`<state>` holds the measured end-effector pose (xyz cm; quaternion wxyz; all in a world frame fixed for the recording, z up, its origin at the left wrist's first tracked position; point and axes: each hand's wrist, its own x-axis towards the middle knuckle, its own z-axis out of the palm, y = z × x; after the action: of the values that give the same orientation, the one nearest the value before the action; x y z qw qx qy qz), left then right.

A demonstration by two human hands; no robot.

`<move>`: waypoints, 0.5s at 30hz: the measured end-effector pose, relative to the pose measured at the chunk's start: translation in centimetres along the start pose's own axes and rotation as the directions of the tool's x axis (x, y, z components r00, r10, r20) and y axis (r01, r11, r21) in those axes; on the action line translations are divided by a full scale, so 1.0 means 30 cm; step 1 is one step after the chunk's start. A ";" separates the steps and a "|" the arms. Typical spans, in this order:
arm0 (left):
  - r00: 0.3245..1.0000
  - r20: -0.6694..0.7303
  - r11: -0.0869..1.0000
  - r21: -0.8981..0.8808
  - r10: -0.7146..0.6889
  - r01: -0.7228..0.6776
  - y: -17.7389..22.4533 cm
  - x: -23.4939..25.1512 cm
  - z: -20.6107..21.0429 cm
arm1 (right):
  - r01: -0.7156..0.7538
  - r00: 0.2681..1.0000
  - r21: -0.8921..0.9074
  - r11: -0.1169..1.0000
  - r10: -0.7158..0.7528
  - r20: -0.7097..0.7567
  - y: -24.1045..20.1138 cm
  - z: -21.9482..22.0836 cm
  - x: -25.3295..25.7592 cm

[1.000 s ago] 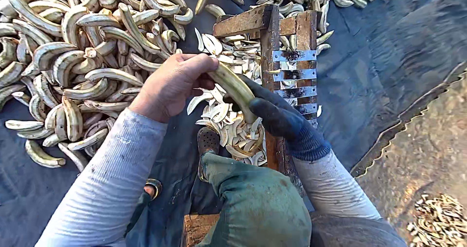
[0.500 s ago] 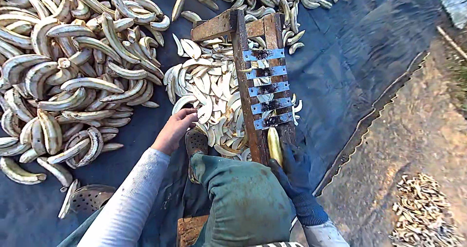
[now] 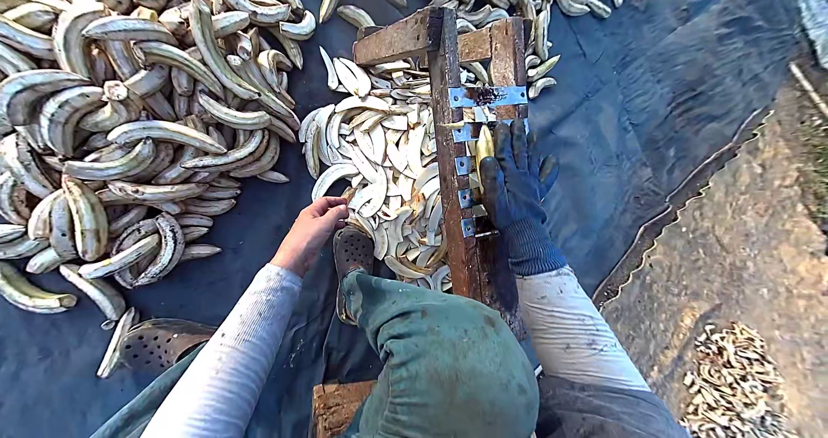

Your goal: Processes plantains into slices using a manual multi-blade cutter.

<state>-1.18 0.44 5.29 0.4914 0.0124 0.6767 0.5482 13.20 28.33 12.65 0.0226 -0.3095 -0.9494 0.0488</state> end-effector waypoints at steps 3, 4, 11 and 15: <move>1.000 -0.004 1.000 -0.010 -0.005 0.005 -0.011 0.020 -0.009 | -0.035 0.999 -0.049 0.998 0.036 0.018 -0.063 -0.015 0.191; 1.000 -0.008 1.000 -0.011 -0.003 0.003 -0.015 0.027 -0.016 | -0.041 0.999 -0.048 0.998 0.042 0.031 -0.086 -0.019 0.251; 0.997 -0.073 0.999 -0.006 -0.031 0.031 -0.043 0.063 -0.099 | -0.082 0.986 -0.104 0.991 0.096 0.139 -0.228 -0.040 0.522; 0.994 -0.104 1.000 0.000 -0.021 0.021 -0.086 0.121 -0.161 | -0.052 0.989 -0.192 0.980 0.077 0.127 -0.216 -0.030 0.680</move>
<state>-4.98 -2.09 0.56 0.4613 -0.0231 0.7018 0.5423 -7.01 35.22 14.51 -0.0722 -0.3368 -0.9386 -0.0200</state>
